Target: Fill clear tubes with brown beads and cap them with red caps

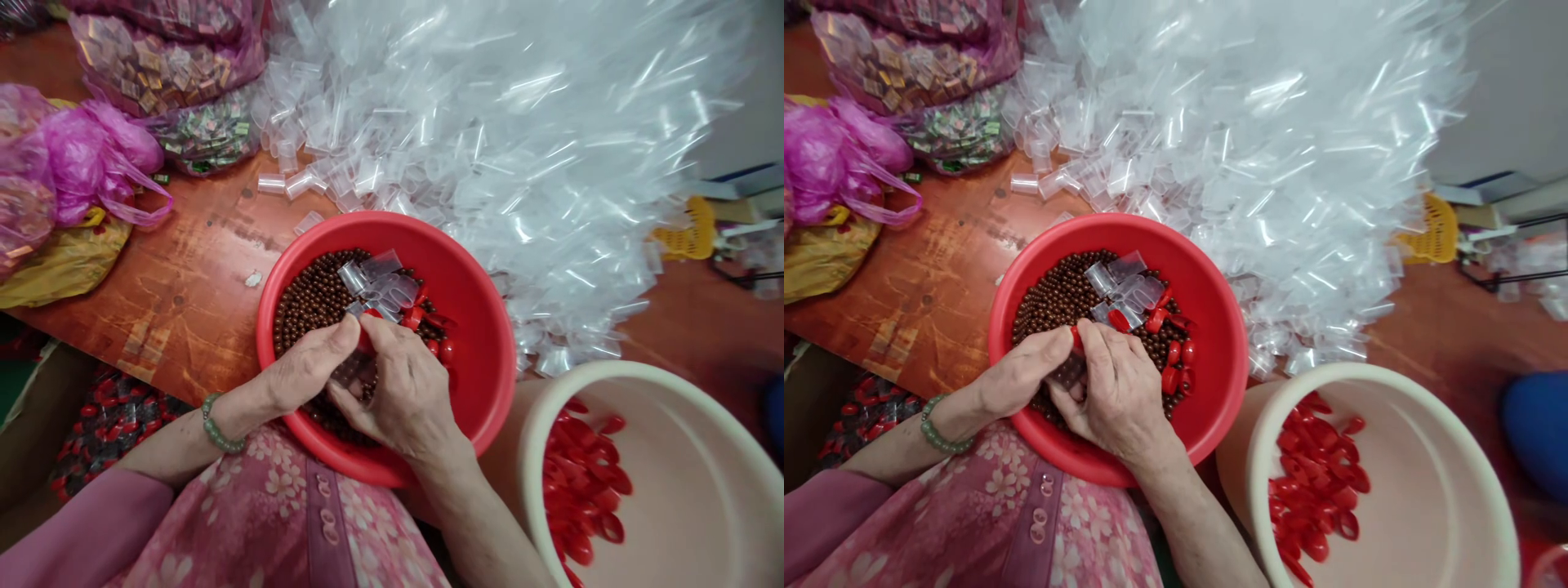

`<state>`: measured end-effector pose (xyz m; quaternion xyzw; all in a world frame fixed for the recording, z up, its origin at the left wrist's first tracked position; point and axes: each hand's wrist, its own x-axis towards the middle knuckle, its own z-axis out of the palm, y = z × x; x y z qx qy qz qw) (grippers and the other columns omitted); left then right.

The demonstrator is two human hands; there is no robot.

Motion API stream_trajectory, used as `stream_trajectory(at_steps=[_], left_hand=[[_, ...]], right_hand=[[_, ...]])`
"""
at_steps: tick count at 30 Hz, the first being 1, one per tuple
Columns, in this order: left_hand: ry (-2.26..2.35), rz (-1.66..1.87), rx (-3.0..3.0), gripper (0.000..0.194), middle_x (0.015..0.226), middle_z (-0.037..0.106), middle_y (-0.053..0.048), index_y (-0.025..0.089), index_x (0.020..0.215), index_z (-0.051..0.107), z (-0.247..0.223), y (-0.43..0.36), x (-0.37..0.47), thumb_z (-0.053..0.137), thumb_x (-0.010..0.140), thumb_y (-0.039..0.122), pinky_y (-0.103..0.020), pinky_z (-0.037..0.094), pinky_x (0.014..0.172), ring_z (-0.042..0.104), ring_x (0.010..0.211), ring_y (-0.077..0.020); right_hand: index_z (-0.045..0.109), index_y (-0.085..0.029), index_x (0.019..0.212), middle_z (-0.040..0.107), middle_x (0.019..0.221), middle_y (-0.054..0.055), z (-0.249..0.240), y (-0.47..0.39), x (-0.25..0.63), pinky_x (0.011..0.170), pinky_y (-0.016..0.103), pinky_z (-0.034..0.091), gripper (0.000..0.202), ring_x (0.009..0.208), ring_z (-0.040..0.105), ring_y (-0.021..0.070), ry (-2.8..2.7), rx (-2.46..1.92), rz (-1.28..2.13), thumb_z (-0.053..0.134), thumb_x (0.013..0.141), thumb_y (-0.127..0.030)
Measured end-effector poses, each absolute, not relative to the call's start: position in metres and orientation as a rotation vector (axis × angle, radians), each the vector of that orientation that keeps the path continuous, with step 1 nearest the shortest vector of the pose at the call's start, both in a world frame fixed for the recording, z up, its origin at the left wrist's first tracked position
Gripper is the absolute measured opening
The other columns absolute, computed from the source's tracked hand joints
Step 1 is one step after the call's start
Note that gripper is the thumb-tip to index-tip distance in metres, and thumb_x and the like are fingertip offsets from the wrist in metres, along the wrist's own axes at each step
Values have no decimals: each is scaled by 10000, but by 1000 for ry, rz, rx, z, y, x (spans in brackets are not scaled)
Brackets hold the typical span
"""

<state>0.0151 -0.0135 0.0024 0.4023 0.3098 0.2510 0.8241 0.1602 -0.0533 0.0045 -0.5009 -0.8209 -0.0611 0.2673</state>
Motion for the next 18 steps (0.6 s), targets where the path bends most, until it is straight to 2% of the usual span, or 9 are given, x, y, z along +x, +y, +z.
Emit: stream_trajectory(at_steps=[2, 4, 8, 12, 16, 18], left_hand=[[710, 514, 757, 633, 612, 595, -28, 138, 689, 596, 1, -12, 17, 380, 895, 696, -246, 476, 569, 554, 556, -113], [789, 474, 616, 693, 555, 586, -34, 134, 652, 608, 0, -10, 20, 335, 888, 726, -255, 471, 518, 551, 491, -119], [877, 462, 459, 514, 544, 596, -16, 150, 678, 600, 2, -8, 29, 456, 902, 590, -239, 438, 463, 534, 445, -111], [909, 525, 530, 360, 503, 529, 24, 187, 676, 528, 6, -11, 30, 391, 928, 405, -217, 381, 424, 465, 412, -94], [973, 566, 877, 362, 504, 498, 34, 210, 655, 488, 1, -18, 20, 349, 924, 408, -242, 389, 450, 467, 450, -116], [1047, 622, 985, 294, 606, 558, 21, 216, 682, 511, -5, -20, 15, 429, 890, 408, -254, 455, 558, 544, 606, -142]], right_hand=[[323, -77, 1443, 655, 1129, 220, 4, -54, 160, 806, 438, 537, 743, 1022, 642, 328, -2247, -1361, -130, 617, 838, -392], [250, -87, 1487, 636, 1191, 228, 2, -55, 159, 817, 446, 535, 788, 1055, 633, 329, -2257, -1361, -103, 609, 856, -394], [264, -121, 1485, 636, 1171, 212, -1, -57, 158, 838, 466, 540, 777, 1058, 633, 332, -2189, -1382, -104, 619, 855, -404], [326, -126, 1454, 657, 1101, 193, -2, -59, 158, 807, 453, 555, 733, 993, 653, 316, -2171, -1341, -166, 623, 837, -388], [373, -65, 1422, 694, 1002, 180, -3, -59, 153, 765, 434, 535, 698, 905, 669, 287, -2207, -1232, -269, 616, 831, -346], [373, -51, 1419, 699, 998, 176, -1, -59, 149, 775, 433, 522, 686, 901, 672, 277, -2209, -1208, -295, 606, 839, -332]])
